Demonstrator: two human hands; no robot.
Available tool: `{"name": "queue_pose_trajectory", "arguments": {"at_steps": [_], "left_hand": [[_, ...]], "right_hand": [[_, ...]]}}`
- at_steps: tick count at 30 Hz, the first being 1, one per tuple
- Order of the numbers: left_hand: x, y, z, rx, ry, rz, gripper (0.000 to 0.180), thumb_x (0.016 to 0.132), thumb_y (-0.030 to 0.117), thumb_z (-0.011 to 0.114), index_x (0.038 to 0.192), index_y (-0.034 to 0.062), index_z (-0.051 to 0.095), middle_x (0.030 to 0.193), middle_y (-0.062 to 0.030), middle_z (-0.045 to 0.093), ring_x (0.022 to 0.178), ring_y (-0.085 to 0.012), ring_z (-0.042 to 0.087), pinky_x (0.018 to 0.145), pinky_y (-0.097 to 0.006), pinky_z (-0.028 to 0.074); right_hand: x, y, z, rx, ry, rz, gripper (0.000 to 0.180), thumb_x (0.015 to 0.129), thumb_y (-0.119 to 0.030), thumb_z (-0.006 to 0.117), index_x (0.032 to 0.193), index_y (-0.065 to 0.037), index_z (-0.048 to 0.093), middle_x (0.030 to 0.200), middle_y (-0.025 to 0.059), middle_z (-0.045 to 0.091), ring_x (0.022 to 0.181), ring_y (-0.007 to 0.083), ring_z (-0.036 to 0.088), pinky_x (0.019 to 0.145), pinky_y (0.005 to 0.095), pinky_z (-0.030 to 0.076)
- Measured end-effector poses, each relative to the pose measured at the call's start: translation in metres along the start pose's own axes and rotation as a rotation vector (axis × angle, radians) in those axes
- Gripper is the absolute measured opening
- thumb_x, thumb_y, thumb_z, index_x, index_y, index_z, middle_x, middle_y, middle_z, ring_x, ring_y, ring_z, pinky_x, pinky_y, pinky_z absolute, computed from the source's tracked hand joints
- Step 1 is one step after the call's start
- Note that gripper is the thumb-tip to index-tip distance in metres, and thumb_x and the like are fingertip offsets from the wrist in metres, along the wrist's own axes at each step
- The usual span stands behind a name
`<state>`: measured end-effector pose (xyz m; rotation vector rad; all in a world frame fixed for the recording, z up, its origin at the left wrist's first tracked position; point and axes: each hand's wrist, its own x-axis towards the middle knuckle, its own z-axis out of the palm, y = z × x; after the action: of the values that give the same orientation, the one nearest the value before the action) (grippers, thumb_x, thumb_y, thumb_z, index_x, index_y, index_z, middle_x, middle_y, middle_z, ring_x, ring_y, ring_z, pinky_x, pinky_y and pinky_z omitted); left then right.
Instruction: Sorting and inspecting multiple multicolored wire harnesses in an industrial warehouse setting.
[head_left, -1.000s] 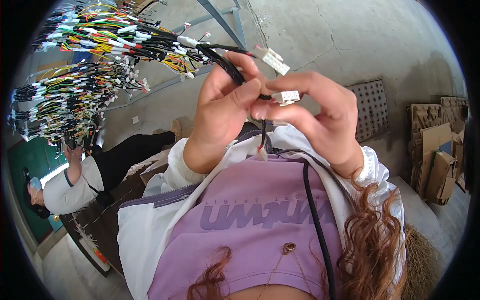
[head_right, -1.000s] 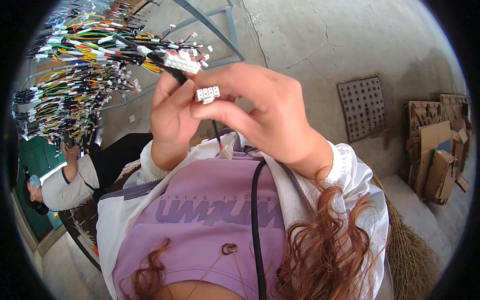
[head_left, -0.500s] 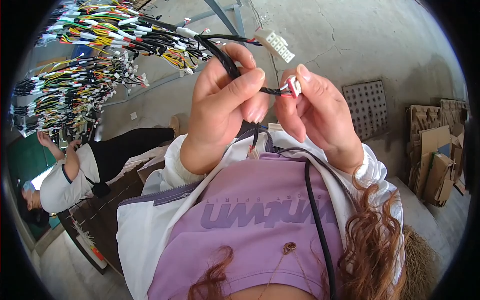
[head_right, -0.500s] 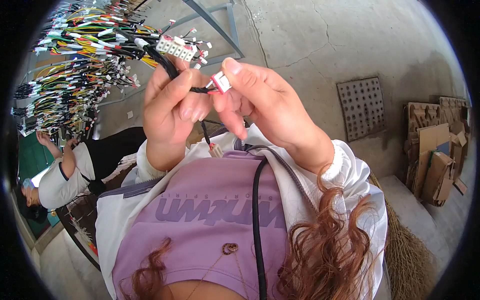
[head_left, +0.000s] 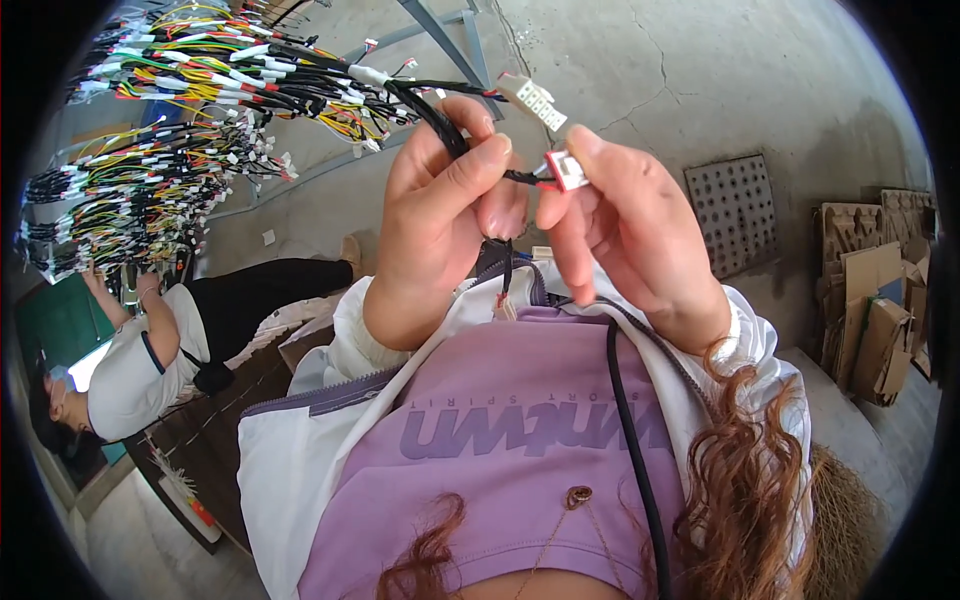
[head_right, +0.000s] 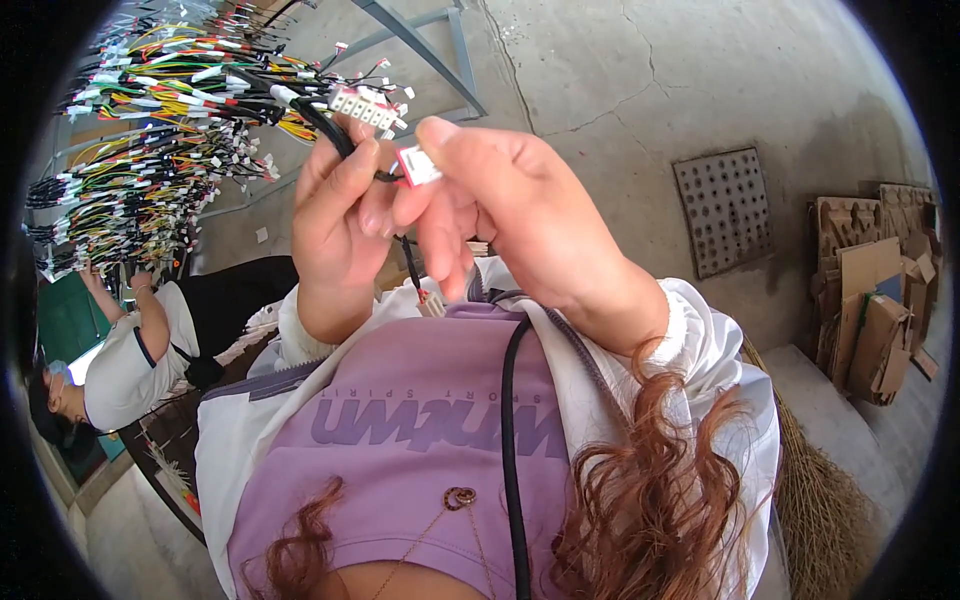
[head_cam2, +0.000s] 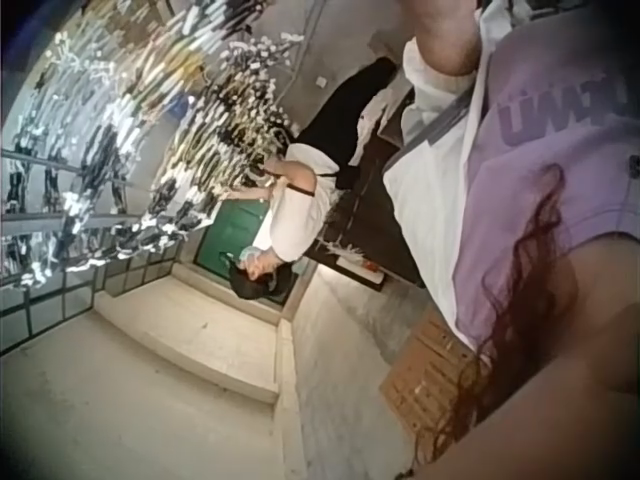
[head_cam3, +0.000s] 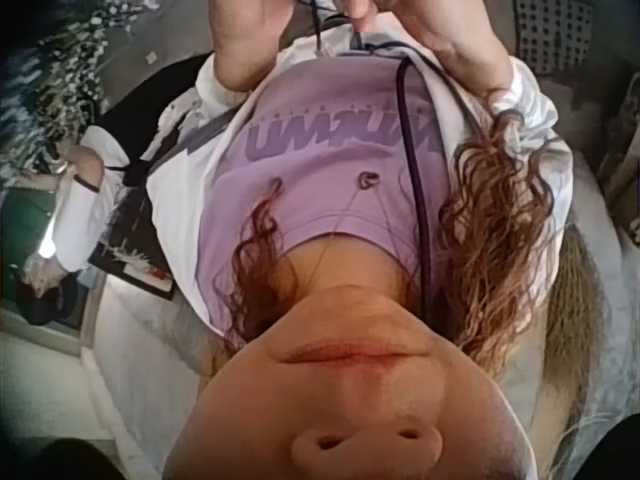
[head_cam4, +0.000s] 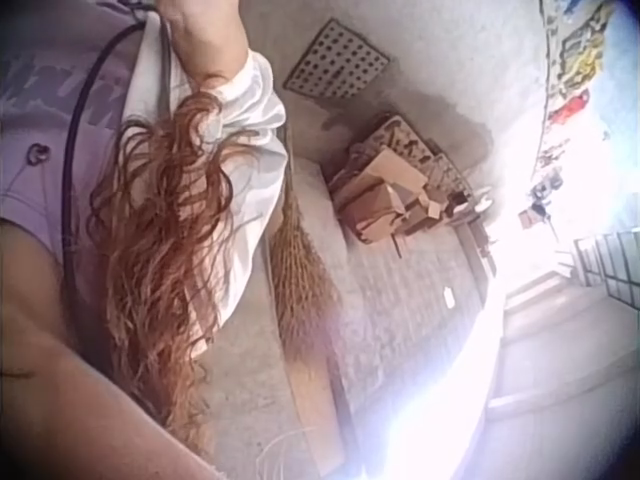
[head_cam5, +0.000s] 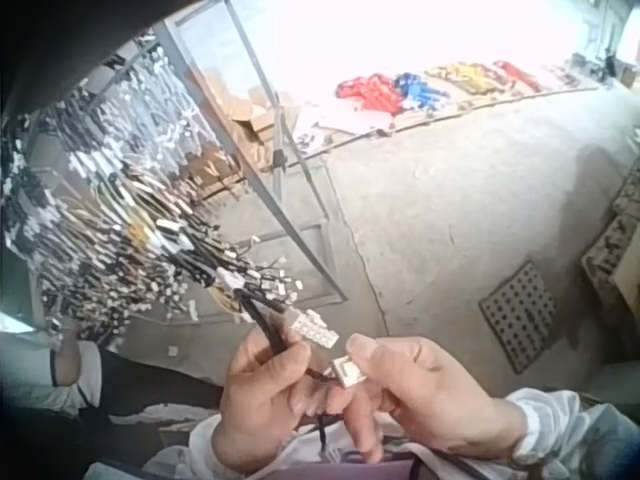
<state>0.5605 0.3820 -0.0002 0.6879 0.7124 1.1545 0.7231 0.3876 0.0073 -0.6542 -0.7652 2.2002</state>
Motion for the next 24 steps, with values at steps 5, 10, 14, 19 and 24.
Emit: {"name": "queue_pose_trajectory", "arguments": {"at_steps": [5,10,14,19,24], "left_hand": [[0.006,-0.004,-0.004,0.011,-0.109,0.134,0.015,0.086,0.010,0.052,0.095,0.0052,0.041,0.058,-0.0033,0.047,0.052,-0.0114,0.046,0.052,-0.026,0.040],[0.012,-0.013,-0.004,0.290,-0.152,0.163,0.019,0.087,0.015,0.053,0.098,0.0013,0.046,0.079,-0.0059,0.053,0.073,-0.0106,0.053,0.062,-0.023,0.043],[0.033,-0.027,-0.020,0.239,-0.091,-0.062,0.018,0.088,0.019,0.050,0.082,0.0018,0.052,0.072,-0.0045,0.054,0.051,-0.0089,0.049,0.046,-0.020,0.037],[0.057,-0.029,-0.006,0.059,0.015,0.028,0.016,0.088,0.017,0.049,0.086,0.0017,0.052,0.062,-0.0084,0.053,0.045,-0.0131,0.049,0.040,-0.024,0.035],[0.066,-0.029,-0.004,0.035,0.002,0.125,0.012,0.087,0.014,0.048,0.088,0.0023,0.051,0.068,-0.0088,0.054,0.048,-0.0149,0.049,0.041,-0.025,0.035]], "right_hand": [[0.000,0.015,-0.019,-0.514,-0.098,-0.443,0.037,0.095,-0.026,0.033,0.094,0.006,0.051,0.072,0.0111,0.057,0.057,0.0142,0.055,0.056,0.0242,0.044],[0.006,0.014,-0.032,-0.609,0.040,-0.674,0.022,0.092,-0.014,0.042,0.089,0.003,0.055,0.075,0.0080,0.057,0.058,0.0112,0.053,0.053,0.0229,0.045],[0.018,0.001,-0.057,-0.654,0.387,-0.635,0.029,0.094,-0.023,0.036,0.096,0.001,0.053,0.075,0.0042,0.056,0.060,0.0086,0.050,0.057,0.0200,0.038],[-0.018,0.030,-0.087,-0.574,0.259,-0.345,0.030,0.092,-0.029,0.042,0.097,-0.001,0.052,0.079,0.0036,0.056,0.071,0.0094,0.051,0.065,0.0224,0.042],[-0.029,0.047,-0.064,-0.147,0.030,-0.076,0.028,0.088,-0.025,0.050,0.102,-0.001,0.051,0.087,0.0056,0.059,0.075,0.0095,0.053,0.069,0.0240,0.044]]}}
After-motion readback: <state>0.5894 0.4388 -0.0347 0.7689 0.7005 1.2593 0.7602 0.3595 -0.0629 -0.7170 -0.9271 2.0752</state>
